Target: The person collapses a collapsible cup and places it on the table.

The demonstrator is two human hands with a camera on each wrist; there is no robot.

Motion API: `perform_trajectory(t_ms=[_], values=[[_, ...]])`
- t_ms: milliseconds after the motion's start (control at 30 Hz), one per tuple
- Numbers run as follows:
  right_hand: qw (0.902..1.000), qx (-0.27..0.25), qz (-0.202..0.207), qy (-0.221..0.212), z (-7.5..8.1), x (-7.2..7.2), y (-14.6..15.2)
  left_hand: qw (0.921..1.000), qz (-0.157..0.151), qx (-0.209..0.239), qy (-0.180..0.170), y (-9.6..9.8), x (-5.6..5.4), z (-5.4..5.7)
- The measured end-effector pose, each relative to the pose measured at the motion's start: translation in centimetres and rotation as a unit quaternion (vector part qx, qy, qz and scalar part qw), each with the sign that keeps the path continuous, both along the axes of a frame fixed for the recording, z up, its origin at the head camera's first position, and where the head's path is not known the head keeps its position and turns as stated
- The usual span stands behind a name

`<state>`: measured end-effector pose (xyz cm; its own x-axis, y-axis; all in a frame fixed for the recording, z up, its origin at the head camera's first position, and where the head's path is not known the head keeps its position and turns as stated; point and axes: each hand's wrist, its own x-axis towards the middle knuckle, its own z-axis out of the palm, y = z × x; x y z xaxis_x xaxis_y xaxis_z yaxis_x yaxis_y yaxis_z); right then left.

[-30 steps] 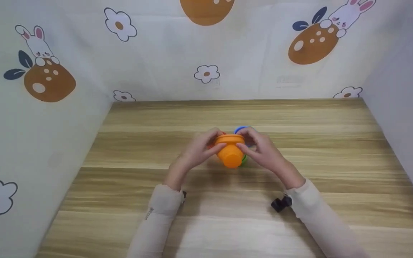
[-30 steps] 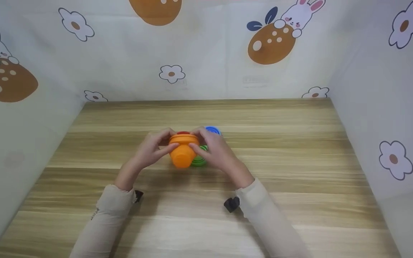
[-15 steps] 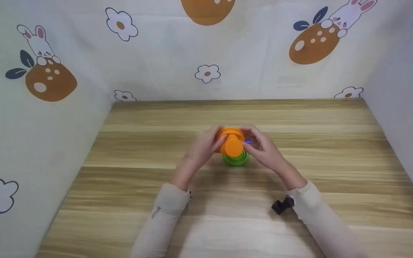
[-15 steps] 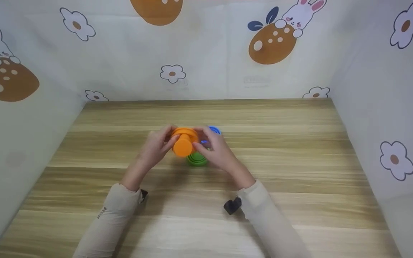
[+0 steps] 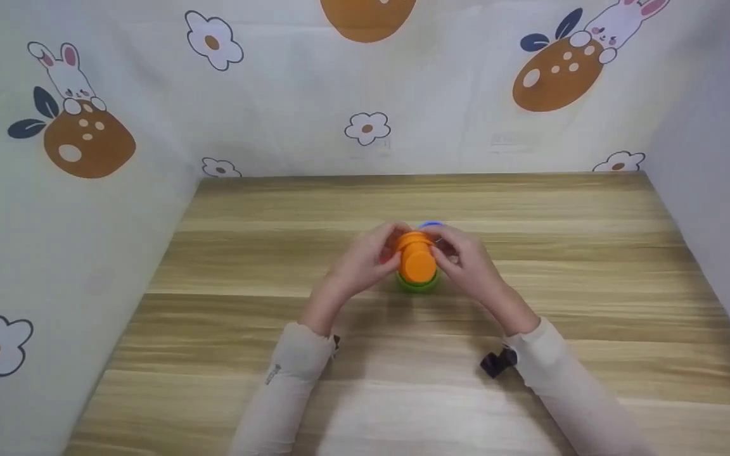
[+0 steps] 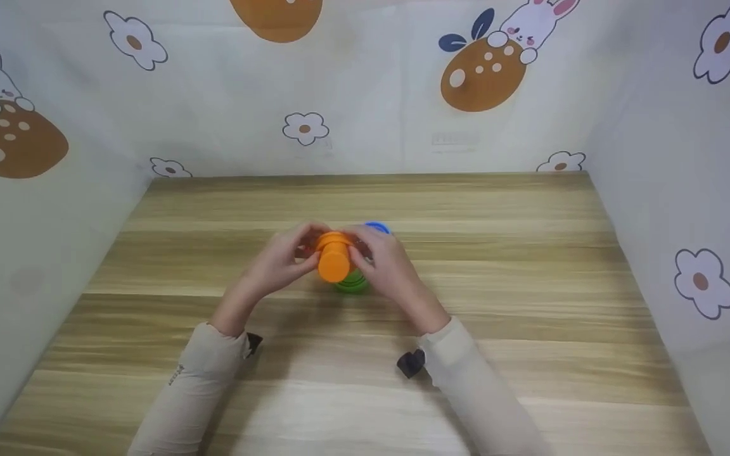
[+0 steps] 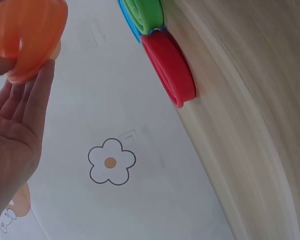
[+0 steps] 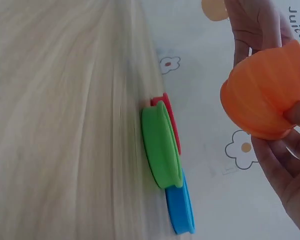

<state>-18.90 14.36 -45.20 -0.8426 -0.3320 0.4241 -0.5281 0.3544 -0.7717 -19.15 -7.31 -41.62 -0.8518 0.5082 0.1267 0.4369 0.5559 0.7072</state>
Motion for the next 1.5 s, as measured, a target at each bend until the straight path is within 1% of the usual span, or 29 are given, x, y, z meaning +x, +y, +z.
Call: perform_trajectory(t_ms=[67, 167, 267, 333, 400, 467, 567, 600, 667, 733, 833, 900, 933, 1000, 1033, 1100, 1167, 1233, 1267, 1333, 1367, 1433, 1500], values=[[0.9974, -0.047, 0.017, -0.052, -0.1, 0.0, 0.0, 0.9998, 0.007, 0.017, 0.011, 0.3, -0.1, 0.0], [0.9855, -0.113, 0.027, -0.124, -0.2, -0.1, 0.1, 0.9985, 0.021, 0.048, 0.017, 0.7, -0.2, 0.2], [0.9731, -0.157, 0.031, -0.166, -0.2, -0.1, 0.2, 0.996, 0.045, 0.076, 0.011, 0.9, -0.3, 0.2], [0.969, -0.169, 0.04, -0.176, -0.2, -0.1, 0.3, 0.9935, 0.062, 0.095, 0.006, 0.9, -0.4, 0.3], [0.9683, -0.168, 0.049, -0.178, -0.3, -0.1, 0.4, 0.9915, 0.073, 0.108, 0.007, 0.9, -0.4, 0.2], [0.9709, -0.158, 0.048, -0.173, -0.3, 0.0, 0.4, 0.9907, 0.075, 0.113, 0.009, 0.9, -0.4, 0.1], [0.9753, -0.148, 0.029, -0.162, -0.2, 0.1, 0.3, 0.9913, 0.058, 0.119, 0.003, 0.7, -0.4, 0.0], [0.9774, -0.142, 0.02, -0.156, -0.2, 0.1, 0.3, 0.9917, 0.05, 0.118, -0.003, 0.6, -0.3, 0.0], [0.9821, -0.127, 0.004, -0.139, -0.1, 0.1, 0.2, 0.9915, 0.033, 0.123, -0.027, 0.5, -0.2, 0.0], [0.989, -0.098, -0.009, -0.11, -0.1, 0.2, 0.2, 0.9918, 0.019, 0.116, -0.05, 0.5, -0.1, 0.1], [0.9963, -0.051, -0.022, -0.066, -0.2, 0.2, 0.4, 0.992, 0.013, 0.1, -0.076, 0.6, 0.0, 0.2], [0.9973, -0.042, -0.018, -0.058, -0.3, 0.2, 0.5, 0.9922, 0.015, 0.092, -0.083, 0.6, -0.1, 0.2], [0.9966, -0.049, -0.009, -0.065, -0.4, 0.2, 0.6, 0.9919, 0.019, 0.093, -0.085, 0.6, -0.1, 0.2], [0.9919, -0.079, 0.024, -0.096, -0.5, 0.1, 0.8, 0.9904, 0.026, 0.105, -0.086, 0.5, -0.2, 0.1], [0.9872, -0.099, 0.045, -0.116, -0.6, 0.1, 0.9, 0.9898, 0.027, 0.111, -0.085, 0.4, -0.2, 0.0], [0.974, -0.134, 0.094, -0.156, -0.8, 0.0, 1.2, 0.9881, 0.028, 0.125, -0.085, 0.4, -0.2, -0.1], [0.9609, -0.157, 0.134, -0.185, -1.0, -0.2, 1.3, 0.9866, 0.027, 0.136, -0.086, 0.3, -0.2, -0.2], [0.953, -0.168, 0.158, -0.197, -1.1, -0.3, 1.3, 0.9857, 0.025, 0.143, -0.086, 0.3, -0.2, -0.2], [0.9524, -0.17, 0.16, -0.196, -1.1, -0.3, 1.3, 0.9854, 0.026, 0.144, -0.087, 0.4, -0.1, -0.2], [0.9557, -0.176, 0.147, -0.184, -1.2, -0.3, 1.3, 0.9857, 0.025, 0.144, -0.084, 0.5, -0.1, -0.2], [0.9588, -0.177, 0.136, -0.176, -1.2, -0.3, 1.2, 0.9862, 0.023, 0.142, -0.082, 0.6, -0.1, -0.2], [0.9674, -0.172, 0.103, -0.155, -1.1, -0.3, 1.0, 0.987, 0.019, 0.14, -0.076, 0.7, 0.0, -0.2], [0.9777, -0.153, 0.062, -0.131, -1.1, -0.2, 0.8, 0.9888, 0.017, 0.133, -0.066, 0.9, 0.0, -0.2]])
